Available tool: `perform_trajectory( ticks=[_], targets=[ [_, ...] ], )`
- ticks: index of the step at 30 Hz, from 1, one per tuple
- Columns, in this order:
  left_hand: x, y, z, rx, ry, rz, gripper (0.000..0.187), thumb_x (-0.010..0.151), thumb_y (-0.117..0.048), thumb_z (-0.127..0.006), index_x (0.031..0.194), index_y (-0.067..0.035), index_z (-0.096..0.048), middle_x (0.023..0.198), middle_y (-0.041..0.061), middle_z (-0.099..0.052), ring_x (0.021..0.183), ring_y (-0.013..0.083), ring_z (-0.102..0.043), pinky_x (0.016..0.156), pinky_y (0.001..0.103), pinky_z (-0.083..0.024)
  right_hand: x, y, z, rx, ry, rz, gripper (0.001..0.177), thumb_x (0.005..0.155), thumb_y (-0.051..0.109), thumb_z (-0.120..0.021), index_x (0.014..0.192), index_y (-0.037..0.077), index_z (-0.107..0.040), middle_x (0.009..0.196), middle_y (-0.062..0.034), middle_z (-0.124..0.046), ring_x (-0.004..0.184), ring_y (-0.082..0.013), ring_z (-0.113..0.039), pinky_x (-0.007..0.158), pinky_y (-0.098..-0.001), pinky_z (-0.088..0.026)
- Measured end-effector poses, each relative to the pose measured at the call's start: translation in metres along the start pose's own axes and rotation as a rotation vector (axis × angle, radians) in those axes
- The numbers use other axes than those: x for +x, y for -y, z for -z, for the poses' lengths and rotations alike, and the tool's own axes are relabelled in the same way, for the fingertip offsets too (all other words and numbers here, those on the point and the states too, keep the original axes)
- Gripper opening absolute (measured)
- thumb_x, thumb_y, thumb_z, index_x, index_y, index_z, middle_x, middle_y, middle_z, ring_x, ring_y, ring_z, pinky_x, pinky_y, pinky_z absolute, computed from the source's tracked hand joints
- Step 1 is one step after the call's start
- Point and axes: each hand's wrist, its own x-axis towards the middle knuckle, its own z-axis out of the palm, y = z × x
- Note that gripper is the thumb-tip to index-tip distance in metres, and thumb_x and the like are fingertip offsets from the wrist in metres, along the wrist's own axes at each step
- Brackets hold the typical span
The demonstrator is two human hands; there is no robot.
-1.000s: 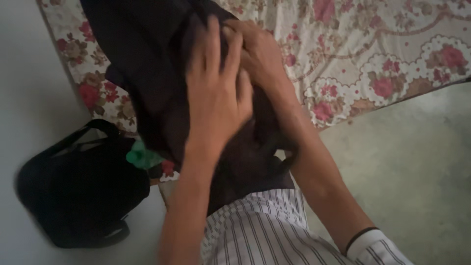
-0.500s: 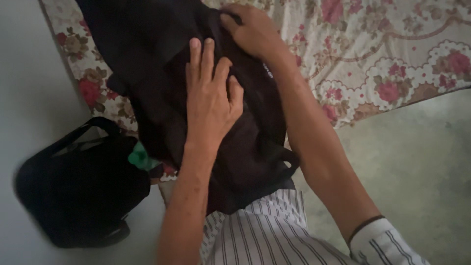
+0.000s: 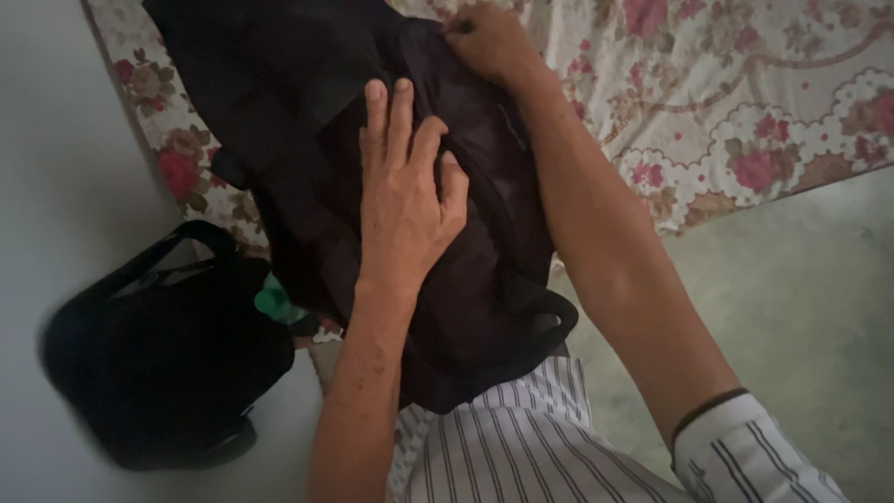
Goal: The person sits on the floor next to a bed and packs a black backpack, opening and closing its zippers, adjusting the straps, and placing a green water bottle inside. At the end they take a mobile phone out of the backpack and hold it.
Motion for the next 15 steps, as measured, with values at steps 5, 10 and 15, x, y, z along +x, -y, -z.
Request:
perform_trajectory(
  ticks=[5, 10, 15],
  targets=[
    [0.0, 0.0, -0.003, -0.001, 0.014, 0.004, 0.026, 0.102, -0.013, -0.059, 0.125, -0.002, -0.064, 0.163, 0.024, -0.04, 0.16, 0.0399, -0.019, 0.129, 0.061, -0.032, -0.011, -0.019, -0.006, 0.106, -0.158, 0.091, 0.022, 0.084, 0.018, -0.081, 0.103, 0.007, -0.08, 0.095, -0.0148, -0.078, 0.088, -0.029, -0.075, 0.08, -0.0386, -0.057],
    [0.001, 0.003, -0.005, 0.02, 0.035, 0.01, 0.025, 0.103, -0.014, -0.059, 0.126, -0.003, -0.063, 0.164, 0.022, -0.039, 0.16, 0.0396, -0.018, 0.129, 0.062, -0.03, -0.019, -0.012, 0.001, 0.129, -0.193, 0.191, 0.02, 0.089, 0.018, -0.078, 0.104, 0.005, -0.081, 0.096, -0.0126, -0.079, 0.087, -0.0257, -0.075, 0.079, -0.0388, -0.058],
    [0.003, 0.009, -0.011, 0.006, 0.049, 0.004, 0.023, 0.107, -0.015, -0.059, 0.127, -0.005, -0.063, 0.167, 0.021, -0.036, 0.162, 0.0401, -0.016, 0.131, 0.062, -0.029, -0.071, -0.007, 0.046, 0.172, 0.101, -0.383, 0.032, 0.097, 0.034, -0.067, 0.099, 0.003, -0.074, 0.079, -0.0071, -0.071, 0.07, -0.0167, -0.065, 0.064, -0.0356, -0.051]
  ],
)
